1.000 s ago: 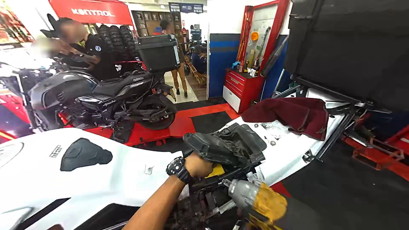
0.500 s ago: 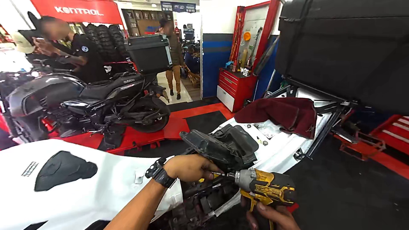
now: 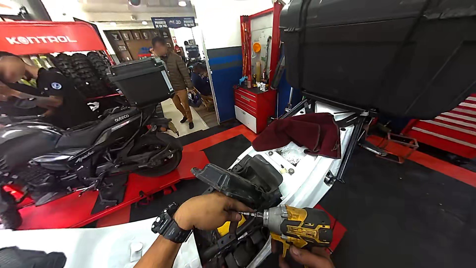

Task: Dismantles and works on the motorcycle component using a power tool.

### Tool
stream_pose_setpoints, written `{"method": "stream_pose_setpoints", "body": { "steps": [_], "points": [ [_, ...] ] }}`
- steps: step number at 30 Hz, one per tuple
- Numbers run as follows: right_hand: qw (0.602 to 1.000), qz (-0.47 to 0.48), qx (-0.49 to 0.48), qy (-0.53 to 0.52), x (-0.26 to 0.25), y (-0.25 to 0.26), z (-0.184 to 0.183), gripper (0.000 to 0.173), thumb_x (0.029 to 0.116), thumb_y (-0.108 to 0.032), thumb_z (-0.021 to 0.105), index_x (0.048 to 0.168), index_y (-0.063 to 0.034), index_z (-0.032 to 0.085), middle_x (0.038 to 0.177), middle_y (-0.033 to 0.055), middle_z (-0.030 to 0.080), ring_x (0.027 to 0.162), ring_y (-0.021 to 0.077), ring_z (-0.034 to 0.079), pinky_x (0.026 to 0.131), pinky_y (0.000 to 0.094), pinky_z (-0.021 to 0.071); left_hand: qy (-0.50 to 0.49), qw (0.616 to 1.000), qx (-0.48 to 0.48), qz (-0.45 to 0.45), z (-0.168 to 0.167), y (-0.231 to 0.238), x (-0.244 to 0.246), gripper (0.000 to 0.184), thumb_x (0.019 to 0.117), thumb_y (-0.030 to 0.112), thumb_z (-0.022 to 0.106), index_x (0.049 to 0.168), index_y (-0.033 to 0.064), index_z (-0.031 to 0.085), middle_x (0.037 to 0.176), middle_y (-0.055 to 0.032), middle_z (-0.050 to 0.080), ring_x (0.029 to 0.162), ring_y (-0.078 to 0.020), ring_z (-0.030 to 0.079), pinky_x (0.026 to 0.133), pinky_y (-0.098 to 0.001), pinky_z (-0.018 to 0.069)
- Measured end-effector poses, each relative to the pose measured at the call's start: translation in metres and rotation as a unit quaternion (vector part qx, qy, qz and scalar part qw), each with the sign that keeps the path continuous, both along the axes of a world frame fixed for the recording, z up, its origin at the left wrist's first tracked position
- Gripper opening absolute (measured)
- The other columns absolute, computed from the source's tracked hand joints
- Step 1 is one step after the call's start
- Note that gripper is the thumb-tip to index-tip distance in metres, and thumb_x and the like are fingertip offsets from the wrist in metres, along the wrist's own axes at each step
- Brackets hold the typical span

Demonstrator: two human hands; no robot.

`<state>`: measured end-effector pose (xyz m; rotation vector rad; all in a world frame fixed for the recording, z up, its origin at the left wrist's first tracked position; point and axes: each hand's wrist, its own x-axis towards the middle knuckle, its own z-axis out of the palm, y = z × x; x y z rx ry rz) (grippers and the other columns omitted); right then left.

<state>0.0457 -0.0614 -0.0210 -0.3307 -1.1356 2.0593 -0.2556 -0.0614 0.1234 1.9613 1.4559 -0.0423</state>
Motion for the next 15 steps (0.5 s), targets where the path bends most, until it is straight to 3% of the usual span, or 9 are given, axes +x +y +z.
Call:
{"method": "stream_pose_setpoints", "body": {
  "steps": [5, 8, 11, 15],
  "points": [
    [1.000, 0.006, 0.003, -0.008, -0.001, 0.006, 0.002, 0.025, 0.0978, -0.021, 0.064, 0.115, -0.0044, 0.072, 0.105, 0.0155, 0.072, 0.071, 0.0167, 0.065, 0.066, 0.0345, 0.0565, 0.024, 1.000, 0.004, -0.004, 0.004, 0.003, 0.004, 0.035, 0.1090, 0.034, 0.047, 0.141, 0.0350, 0.063, 0.113, 0.0013, 0.075, 0.104, -0.0162, 0.070, 0.099, -0.0506, 0.0509],
    [0.999, -0.006, 0.025, -0.027, -0.003, 0.008, 0.005, 0.027, 0.0997, -0.021, 0.062, 0.117, -0.0018, 0.071, 0.107, 0.0188, 0.073, 0.072, 0.0190, 0.067, 0.066, 0.0361, 0.0582, 0.016, 1.000, 0.022, -0.003, 0.002, 0.006, 0.007, 0.034, 0.1091, 0.033, 0.048, 0.139, 0.0309, 0.065, 0.107, 0.0004, 0.075, 0.092, -0.0148, 0.069, 0.091, -0.0462, 0.0538],
    [0.999, 0.006, 0.030, -0.038, -0.004, 0.010, 0.011, 0.034, 0.1023, -0.027, 0.062, 0.121, 0.0002, 0.069, 0.111, 0.0229, 0.072, 0.081, 0.0259, 0.072, 0.074, 0.0411, 0.0614, -0.015, 0.998, 0.065, 0.003, -0.008, 0.007, 0.011, 0.033, 0.1084, 0.030, 0.050, 0.136, 0.0267, 0.067, 0.097, -0.0004, 0.075, 0.077, -0.0137, 0.067, 0.083, -0.0426, 0.0553],
    [0.998, 0.038, -0.035, -0.026, -0.002, 0.014, 0.011, 0.041, 0.0999, -0.028, 0.067, 0.128, 0.0008, 0.065, 0.126, 0.0269, 0.067, 0.101, 0.0351, 0.072, 0.089, 0.0476, 0.0604, -0.017, 0.994, 0.103, 0.023, -0.013, 0.008, 0.018, 0.034, 0.1060, 0.027, 0.056, 0.138, 0.0305, 0.066, 0.101, 0.0005, 0.076, 0.080, -0.0130, 0.069, 0.086, -0.0410, 0.0567]
  ]
}}
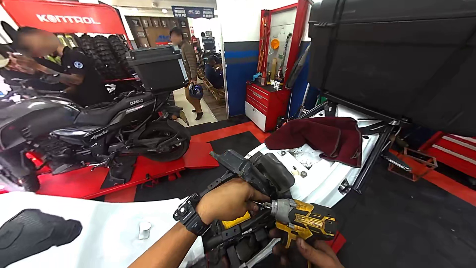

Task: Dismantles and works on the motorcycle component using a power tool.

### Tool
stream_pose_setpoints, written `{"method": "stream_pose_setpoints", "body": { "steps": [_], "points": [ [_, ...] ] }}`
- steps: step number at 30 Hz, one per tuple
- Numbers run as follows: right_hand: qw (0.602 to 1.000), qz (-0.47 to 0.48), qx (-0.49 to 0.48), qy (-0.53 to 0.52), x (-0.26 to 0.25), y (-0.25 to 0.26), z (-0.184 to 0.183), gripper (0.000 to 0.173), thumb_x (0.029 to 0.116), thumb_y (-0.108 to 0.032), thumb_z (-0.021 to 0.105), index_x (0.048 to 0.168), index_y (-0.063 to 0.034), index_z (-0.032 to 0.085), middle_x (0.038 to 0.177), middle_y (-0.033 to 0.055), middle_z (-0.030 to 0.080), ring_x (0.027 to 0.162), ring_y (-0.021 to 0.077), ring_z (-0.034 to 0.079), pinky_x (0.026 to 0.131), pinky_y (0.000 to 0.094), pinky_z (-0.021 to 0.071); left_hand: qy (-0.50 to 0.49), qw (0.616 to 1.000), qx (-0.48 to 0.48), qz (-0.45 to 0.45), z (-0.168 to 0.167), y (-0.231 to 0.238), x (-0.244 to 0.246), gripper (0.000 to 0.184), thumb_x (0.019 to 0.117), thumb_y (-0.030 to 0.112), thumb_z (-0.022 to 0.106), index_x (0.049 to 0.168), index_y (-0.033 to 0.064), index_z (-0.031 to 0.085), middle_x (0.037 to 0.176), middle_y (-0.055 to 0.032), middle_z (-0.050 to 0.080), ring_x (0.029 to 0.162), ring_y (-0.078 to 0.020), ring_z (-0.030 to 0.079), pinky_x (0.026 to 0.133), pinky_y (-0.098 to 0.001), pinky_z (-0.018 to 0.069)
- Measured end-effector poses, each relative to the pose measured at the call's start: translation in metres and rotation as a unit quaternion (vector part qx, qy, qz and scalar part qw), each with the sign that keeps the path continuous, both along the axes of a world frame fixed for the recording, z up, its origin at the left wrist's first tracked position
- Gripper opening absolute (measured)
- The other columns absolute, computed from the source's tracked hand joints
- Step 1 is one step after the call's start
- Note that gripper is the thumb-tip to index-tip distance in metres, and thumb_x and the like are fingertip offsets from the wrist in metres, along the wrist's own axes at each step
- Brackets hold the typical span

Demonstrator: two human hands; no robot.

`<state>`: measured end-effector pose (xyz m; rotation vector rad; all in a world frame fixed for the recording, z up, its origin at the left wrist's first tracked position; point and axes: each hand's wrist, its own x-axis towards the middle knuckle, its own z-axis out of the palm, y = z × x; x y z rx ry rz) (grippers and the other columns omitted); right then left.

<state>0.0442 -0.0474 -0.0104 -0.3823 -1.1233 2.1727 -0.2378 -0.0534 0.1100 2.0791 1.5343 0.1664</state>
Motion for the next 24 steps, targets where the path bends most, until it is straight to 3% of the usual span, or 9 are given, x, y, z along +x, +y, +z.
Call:
{"method": "stream_pose_setpoints", "body": {
  "steps": [3, 7, 9, 12, 14, 17, 20, 22, 24],
  "points": [
    [0.999, -0.006, -0.041, -0.005, 0.003, 0.002, -0.003, 0.039, 0.0959, -0.026, 0.072, 0.124, 0.0010, 0.069, 0.125, 0.0273, 0.068, 0.100, 0.0339, 0.072, 0.087, 0.0457, 0.0608, -0.021, 1.000, -0.020, -0.007, 0.000, 0.001, 0.000, 0.037, 0.1038, 0.023, 0.061, 0.141, 0.0274, 0.064, 0.107, -0.0005, 0.075, 0.085, -0.0122, 0.069, 0.086, -0.0392, 0.0566],
    [1.000, -0.014, -0.024, -0.010, 0.005, 0.000, 0.009, 0.034, 0.0960, -0.023, 0.072, 0.122, -0.0013, 0.071, 0.117, 0.0247, 0.071, 0.094, 0.0304, 0.073, 0.084, 0.0436, 0.0617, -0.097, 0.994, -0.011, -0.048, -0.006, 0.003, -0.005, 0.043, 0.0999, 0.025, 0.067, 0.142, 0.0175, 0.062, 0.118, -0.0024, 0.074, 0.107, -0.0099, 0.069, 0.102, -0.0375, 0.0528],
    [0.997, -0.050, 0.016, -0.065, 0.004, -0.005, 0.026, 0.030, 0.0942, -0.023, 0.074, 0.116, -0.0026, 0.073, 0.105, 0.0207, 0.075, 0.086, 0.0269, 0.074, 0.081, 0.0414, 0.0628, -0.146, 0.987, -0.007, -0.066, -0.008, 0.004, -0.008, 0.047, 0.1003, 0.035, 0.066, 0.142, 0.0122, 0.062, 0.119, -0.0053, 0.074, 0.108, -0.0106, 0.069, 0.103, -0.0363, 0.0536],
    [0.974, -0.054, 0.153, -0.157, 0.003, -0.004, 0.056, 0.027, 0.0969, -0.014, 0.070, 0.120, -0.0015, 0.067, 0.104, 0.0158, 0.075, 0.085, 0.0249, 0.073, 0.080, 0.0407, 0.0630, -0.192, 0.979, -0.023, -0.056, -0.004, -0.002, -0.006, 0.051, 0.1025, 0.043, 0.058, 0.140, 0.0091, 0.063, 0.117, -0.0088, 0.073, 0.107, -0.0144, 0.068, 0.101, -0.0411, 0.0532],
    [0.932, -0.028, 0.276, -0.235, 0.000, 0.003, 0.086, 0.027, 0.0955, -0.009, 0.070, 0.122, -0.0038, 0.065, 0.104, 0.0069, 0.076, 0.088, 0.0187, 0.074, 0.082, 0.0365, 0.0634, -0.265, 0.963, -0.025, -0.053, -0.009, -0.013, -0.009, 0.056, 0.1044, 0.051, 0.047, 0.130, 0.0057, 0.067, 0.106, -0.0061, 0.071, 0.097, -0.0104, 0.065, 0.091, -0.0355, 0.0537],
    [0.824, 0.044, 0.461, -0.325, -0.012, 0.025, 0.133, 0.038, 0.0936, -0.030, 0.076, 0.126, -0.0129, 0.065, 0.109, -0.0012, 0.074, 0.097, 0.0124, 0.072, 0.087, 0.0343, 0.0633, -0.404, 0.914, -0.032, -0.017, -0.023, -0.032, -0.015, 0.076, 0.0964, 0.075, 0.037, 0.111, 0.0080, 0.070, 0.092, 0.0038, 0.067, 0.087, -0.0024, 0.062, 0.080, -0.0259, 0.0539],
    [0.747, 0.082, 0.527, -0.397, -0.041, 0.031, 0.166, 0.047, 0.0913, -0.053, 0.072, 0.131, -0.0311, 0.060, 0.107, -0.0090, 0.073, 0.093, 0.0074, 0.072, 0.082, 0.0310, 0.0641, -0.520, 0.853, -0.047, 0.017, -0.035, -0.046, -0.019, 0.076, 0.0934, 0.082, 0.033, 0.114, 0.0163, 0.066, 0.098, 0.0064, 0.069, 0.092, -0.0015, 0.064, 0.082, -0.0231, 0.0545],
    [0.735, 0.097, 0.509, -0.437, -0.063, 0.024, 0.180, 0.051, 0.0894, -0.054, 0.074, 0.133, -0.0355, 0.055, 0.101, -0.0100, 0.073, 0.084, 0.0074, 0.072, 0.073, 0.0297, 0.0645, -0.569, 0.819, -0.050, 0.041, -0.043, -0.055, -0.023, 0.078, 0.0915, 0.084, 0.032, 0.121, 0.0201, 0.065, 0.102, 0.0054, 0.071, 0.094, -0.0029, 0.066, 0.081, -0.0232, 0.0559],
    [0.726, 0.110, 0.503, -0.457, -0.080, 0.017, 0.185, 0.056, 0.0892, -0.055, 0.073, 0.137, -0.0368, 0.050, 0.101, -0.0112, 0.072, 0.084, 0.0060, 0.072, 0.074, 0.0284, 0.0642, -0.602, 0.795, -0.037, 0.065, -0.050, -0.067, -0.030, 0.077, 0.0913, 0.084, 0.032, 0.124, 0.0224, 0.065, 0.107, 0.0053, 0.072, 0.099, -0.0036, 0.067, 0.084, -0.0240, 0.0562]
  ]
}}
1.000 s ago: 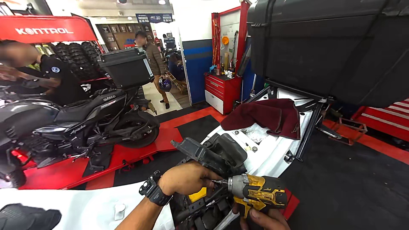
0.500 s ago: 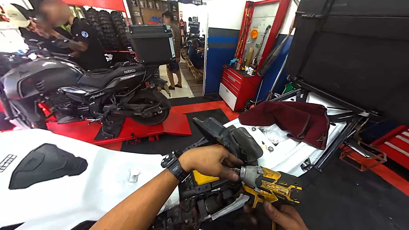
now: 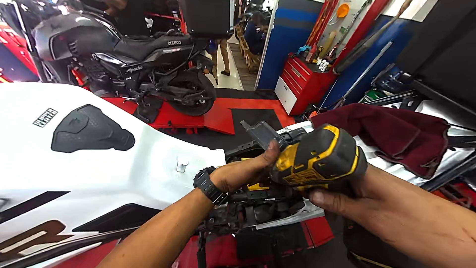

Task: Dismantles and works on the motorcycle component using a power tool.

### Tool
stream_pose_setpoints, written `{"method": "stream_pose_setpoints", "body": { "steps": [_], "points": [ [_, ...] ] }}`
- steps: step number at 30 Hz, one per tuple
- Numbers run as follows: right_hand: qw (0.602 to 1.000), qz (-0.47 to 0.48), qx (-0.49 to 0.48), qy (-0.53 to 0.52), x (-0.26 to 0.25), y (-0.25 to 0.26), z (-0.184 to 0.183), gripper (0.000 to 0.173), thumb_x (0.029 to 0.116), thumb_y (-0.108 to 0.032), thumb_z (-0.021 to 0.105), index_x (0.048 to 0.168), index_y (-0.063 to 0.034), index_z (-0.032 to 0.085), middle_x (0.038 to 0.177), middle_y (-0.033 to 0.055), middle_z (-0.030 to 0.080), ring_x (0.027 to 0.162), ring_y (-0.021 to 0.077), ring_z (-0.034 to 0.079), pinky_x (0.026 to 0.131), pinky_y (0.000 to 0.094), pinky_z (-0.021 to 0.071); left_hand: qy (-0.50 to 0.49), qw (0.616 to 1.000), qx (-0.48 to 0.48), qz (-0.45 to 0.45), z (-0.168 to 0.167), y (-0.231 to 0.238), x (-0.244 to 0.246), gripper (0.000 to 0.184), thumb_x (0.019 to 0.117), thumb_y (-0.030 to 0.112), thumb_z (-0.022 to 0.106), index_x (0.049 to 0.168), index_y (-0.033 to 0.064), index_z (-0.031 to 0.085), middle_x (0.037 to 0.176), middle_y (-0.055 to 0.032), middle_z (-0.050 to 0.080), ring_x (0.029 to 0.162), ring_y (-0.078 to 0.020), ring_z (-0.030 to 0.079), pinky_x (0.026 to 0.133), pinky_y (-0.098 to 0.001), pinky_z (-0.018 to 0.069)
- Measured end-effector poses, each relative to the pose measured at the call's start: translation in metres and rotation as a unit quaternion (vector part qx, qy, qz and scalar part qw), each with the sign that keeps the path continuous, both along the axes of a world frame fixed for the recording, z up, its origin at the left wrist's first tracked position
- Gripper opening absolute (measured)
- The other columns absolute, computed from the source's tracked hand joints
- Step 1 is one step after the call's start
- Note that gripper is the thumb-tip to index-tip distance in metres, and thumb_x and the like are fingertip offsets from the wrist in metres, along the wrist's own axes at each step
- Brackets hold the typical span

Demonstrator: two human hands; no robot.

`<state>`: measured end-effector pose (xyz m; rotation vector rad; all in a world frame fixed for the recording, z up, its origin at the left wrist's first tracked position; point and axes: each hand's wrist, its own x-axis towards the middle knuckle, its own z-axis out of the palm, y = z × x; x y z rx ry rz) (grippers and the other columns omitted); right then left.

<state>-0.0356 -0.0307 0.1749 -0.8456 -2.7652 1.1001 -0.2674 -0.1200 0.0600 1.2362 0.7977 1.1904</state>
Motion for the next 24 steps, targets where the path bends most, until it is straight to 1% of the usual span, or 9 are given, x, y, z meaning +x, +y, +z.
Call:
{"method": "stream_pose_setpoints", "body": {
  "steps": [2, 5, 8, 10, 12, 16, 18, 21, 24],
  "points": [
    [1.000, 0.017, 0.012, -0.005, -0.014, -0.007, -0.006, 0.055, 0.0903, -0.054, 0.073, 0.136, -0.0344, 0.049, 0.098, -0.0123, 0.072, 0.083, 0.0040, 0.071, 0.073, 0.0269, 0.0638, -0.013, 0.999, -0.010, 0.037, -0.012, -0.012, -0.006, 0.078, 0.0906, 0.084, 0.033, 0.126, 0.0233, 0.065, 0.111, 0.0049, 0.072, 0.105, -0.0054, 0.067, 0.090, -0.0269, 0.0565],
    [0.997, 0.034, 0.052, -0.053, -0.035, -0.017, -0.017, 0.056, 0.0903, -0.058, 0.071, 0.134, -0.0322, 0.047, 0.095, -0.0144, 0.070, 0.083, 0.0000, 0.070, 0.072, 0.0257, 0.0634, -0.032, 0.993, -0.028, 0.108, -0.037, -0.025, -0.010, 0.080, 0.0896, 0.087, 0.027, 0.125, 0.0257, 0.066, 0.111, 0.0056, 0.073, 0.106, -0.0064, 0.067, 0.090, -0.0295, 0.0570],
    [0.987, 0.057, 0.113, -0.102, -0.055, -0.027, -0.021, 0.055, 0.0901, -0.062, 0.068, 0.129, -0.0302, 0.045, 0.088, -0.0149, 0.066, 0.082, -0.0008, 0.069, 0.069, 0.0265, 0.0615, -0.070, 0.975, -0.017, 0.210, -0.051, -0.034, -0.002, 0.073, 0.0945, 0.081, 0.025, 0.117, 0.0269, 0.069, 0.105, 0.0066, 0.074, 0.099, -0.0060, 0.069, 0.085, -0.0287, 0.0590],
    [0.978, 0.085, 0.153, -0.113, -0.064, -0.032, -0.021, 0.055, 0.0910, -0.062, 0.067, 0.128, -0.0285, 0.045, 0.086, -0.0138, 0.065, 0.080, 0.0015, 0.068, 0.068, 0.0290, 0.0611, -0.107, 0.951, -0.012, 0.290, -0.053, -0.038, 0.007, 0.070, 0.0960, 0.079, 0.026, 0.113, 0.0275, 0.070, 0.103, 0.0074, 0.075, 0.097, -0.0049, 0.070, 0.084, -0.0272, 0.0597],
    [0.967, 0.102, 0.178, -0.149, -0.074, -0.038, -0.015, 0.055, 0.0921, -0.061, 0.066, 0.128, -0.0273, 0.042, 0.083, -0.0130, 0.063, 0.077, 0.0027, 0.068, 0.064, 0.0298, 0.0602, -0.149, 0.937, 0.016, 0.315, -0.062, -0.041, 0.012, 0.068, 0.0991, 0.075, 0.024, 0.114, 0.0270, 0.070, 0.104, 0.0070, 0.075, 0.099, -0.0046, 0.069, 0.087, -0.0277, 0.0593],
    [0.951, 0.118, 0.211, -0.192, -0.092, -0.052, -0.012, 0.059, 0.0949, -0.057, 0.065, 0.133, -0.0192, 0.041, 0.084, -0.0067, 0.063, 0.078, 0.0092, 0.069, 0.064, 0.0330, 0.0592, -0.233, 0.894, 0.063, 0.376, -0.080, -0.037, 0.022, 0.064, 0.1037, 0.067, 0.023, 0.105, 0.0263, 0.072, 0.095, 0.0068, 0.075, 0.090, -0.0029, 0.071, 0.079, -0.0256, 0.0606],
    [0.945, 0.124, 0.213, -0.213, -0.103, -0.054, -0.011, 0.059, 0.0962, -0.056, 0.064, 0.134, -0.0177, 0.039, 0.084, -0.0048, 0.062, 0.077, 0.0117, 0.069, 0.063, 0.0345, 0.0588, -0.243, 0.875, 0.070, 0.413, -0.086, -0.035, 0.024, 0.060, 0.1065, 0.062, 0.023, 0.108, 0.0257, 0.070, 0.096, 0.0064, 0.074, 0.090, -0.0031, 0.070, 0.078, -0.0255, 0.0599],
    [0.941, 0.127, 0.209, -0.236, -0.115, -0.058, -0.006, 0.058, 0.0965, -0.054, 0.065, 0.132, -0.0170, 0.038, 0.083, -0.0034, 0.061, 0.074, 0.0141, 0.068, 0.062, 0.0364, 0.0579, -0.262, 0.858, 0.087, 0.434, -0.089, -0.034, 0.021, 0.039, 0.1086, 0.048, 0.038, 0.108, 0.0234, 0.068, 0.094, 0.0047, 0.073, 0.086, -0.0028, 0.069, 0.075, -0.0233, 0.0594],
    [0.937, 0.133, 0.210, -0.245, -0.118, -0.060, -0.002, 0.057, 0.0971, -0.054, 0.064, 0.132, -0.0168, 0.038, 0.082, -0.0033, 0.060, 0.074, 0.0140, 0.067, 0.062, 0.0367, 0.0575, -0.290, 0.850, 0.099, 0.428, -0.086, -0.032, 0.021, 0.017, 0.1033, 0.031, 0.054, 0.104, 0.0204, 0.067, 0.092, 0.0026, 0.073, 0.084, -0.0039, 0.070, 0.075, -0.0236, 0.0596]
  ]
}}
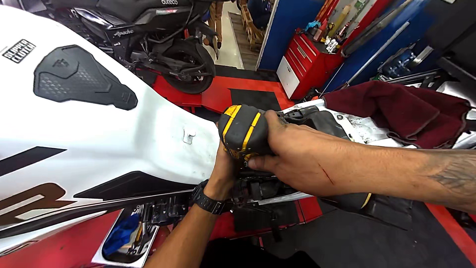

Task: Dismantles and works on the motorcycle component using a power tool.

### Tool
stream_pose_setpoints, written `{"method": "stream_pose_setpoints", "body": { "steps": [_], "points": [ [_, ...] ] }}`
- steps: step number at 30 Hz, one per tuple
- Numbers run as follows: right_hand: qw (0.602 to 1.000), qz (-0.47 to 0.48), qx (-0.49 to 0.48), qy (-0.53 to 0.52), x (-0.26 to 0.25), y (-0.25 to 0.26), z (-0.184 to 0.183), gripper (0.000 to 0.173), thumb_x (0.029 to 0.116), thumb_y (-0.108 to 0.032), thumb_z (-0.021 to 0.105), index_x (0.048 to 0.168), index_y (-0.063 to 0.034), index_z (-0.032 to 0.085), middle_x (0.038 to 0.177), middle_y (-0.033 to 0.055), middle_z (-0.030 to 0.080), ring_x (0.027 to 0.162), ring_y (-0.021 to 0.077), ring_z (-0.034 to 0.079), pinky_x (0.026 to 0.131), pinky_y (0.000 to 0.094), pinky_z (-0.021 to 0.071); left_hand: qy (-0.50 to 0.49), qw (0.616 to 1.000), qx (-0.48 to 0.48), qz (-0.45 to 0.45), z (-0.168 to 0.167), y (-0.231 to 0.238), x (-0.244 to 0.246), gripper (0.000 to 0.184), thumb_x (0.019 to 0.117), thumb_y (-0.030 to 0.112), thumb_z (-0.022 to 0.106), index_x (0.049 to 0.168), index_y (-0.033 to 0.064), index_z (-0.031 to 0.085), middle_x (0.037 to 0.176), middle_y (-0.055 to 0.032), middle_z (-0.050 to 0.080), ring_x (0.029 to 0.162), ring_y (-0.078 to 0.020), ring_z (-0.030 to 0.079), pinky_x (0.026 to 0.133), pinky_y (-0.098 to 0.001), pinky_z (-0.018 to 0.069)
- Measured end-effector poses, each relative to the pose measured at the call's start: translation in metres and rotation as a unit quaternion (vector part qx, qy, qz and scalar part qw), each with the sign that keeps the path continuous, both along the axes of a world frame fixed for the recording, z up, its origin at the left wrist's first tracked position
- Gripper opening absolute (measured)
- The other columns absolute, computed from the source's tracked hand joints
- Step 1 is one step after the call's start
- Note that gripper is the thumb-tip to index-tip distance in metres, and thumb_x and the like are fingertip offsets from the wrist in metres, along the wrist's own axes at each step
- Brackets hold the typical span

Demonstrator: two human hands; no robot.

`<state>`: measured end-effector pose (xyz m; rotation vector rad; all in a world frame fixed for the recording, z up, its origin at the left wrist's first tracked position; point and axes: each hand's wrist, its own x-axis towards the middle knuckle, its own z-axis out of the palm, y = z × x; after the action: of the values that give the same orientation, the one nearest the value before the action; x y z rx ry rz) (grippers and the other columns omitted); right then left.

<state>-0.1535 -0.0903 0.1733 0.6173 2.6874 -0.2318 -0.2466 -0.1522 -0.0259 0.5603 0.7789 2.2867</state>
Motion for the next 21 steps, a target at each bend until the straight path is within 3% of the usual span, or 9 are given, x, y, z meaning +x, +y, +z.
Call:
{"method": "stream_pose_setpoints", "body": {
  "steps": [4, 10, 21],
  "points": [
    [1.000, -0.010, -0.004, -0.010, -0.002, 0.001, 0.004, 0.056, 0.0974, -0.054, 0.063, 0.132, -0.0175, 0.038, 0.080, -0.0039, 0.060, 0.071, 0.0125, 0.066, 0.060, 0.0352, 0.0567, -0.008, 1.000, -0.006, -0.014, 0.004, 0.001, -0.001, 0.016, 0.1025, 0.031, 0.055, 0.106, 0.0199, 0.066, 0.093, 0.0020, 0.073, 0.085, -0.0045, 0.070, 0.075, -0.0235, 0.0595],
    [0.999, -0.031, -0.021, -0.019, -0.005, 0.007, 0.012, 0.060, 0.0978, -0.053, 0.063, 0.136, -0.0163, 0.035, 0.082, -0.0026, 0.060, 0.072, 0.0131, 0.066, 0.060, 0.0365, 0.0571, -0.038, 0.999, -0.017, -0.029, 0.011, 0.011, -0.004, 0.028, 0.1067, 0.029, 0.041, 0.101, 0.0192, 0.067, 0.089, 0.0000, 0.073, 0.083, -0.0063, 0.071, 0.073, -0.0251, 0.0600],
    [0.998, -0.045, -0.031, -0.014, -0.006, 0.010, 0.007, 0.064, 0.0972, -0.054, 0.063, 0.138, -0.0152, 0.034, 0.084, -0.0019, 0.060, 0.074, 0.0136, 0.067, 0.060, 0.0368, 0.0573, -0.032, 0.999, -0.018, -0.027, 0.011, 0.009, -0.004, 0.026, 0.1056, 0.035, 0.048, 0.099, 0.0203, 0.069, 0.088, 0.0017, 0.072, 0.079, -0.0043, 0.070, 0.070, -0.0231, 0.0598]
  ]
}}
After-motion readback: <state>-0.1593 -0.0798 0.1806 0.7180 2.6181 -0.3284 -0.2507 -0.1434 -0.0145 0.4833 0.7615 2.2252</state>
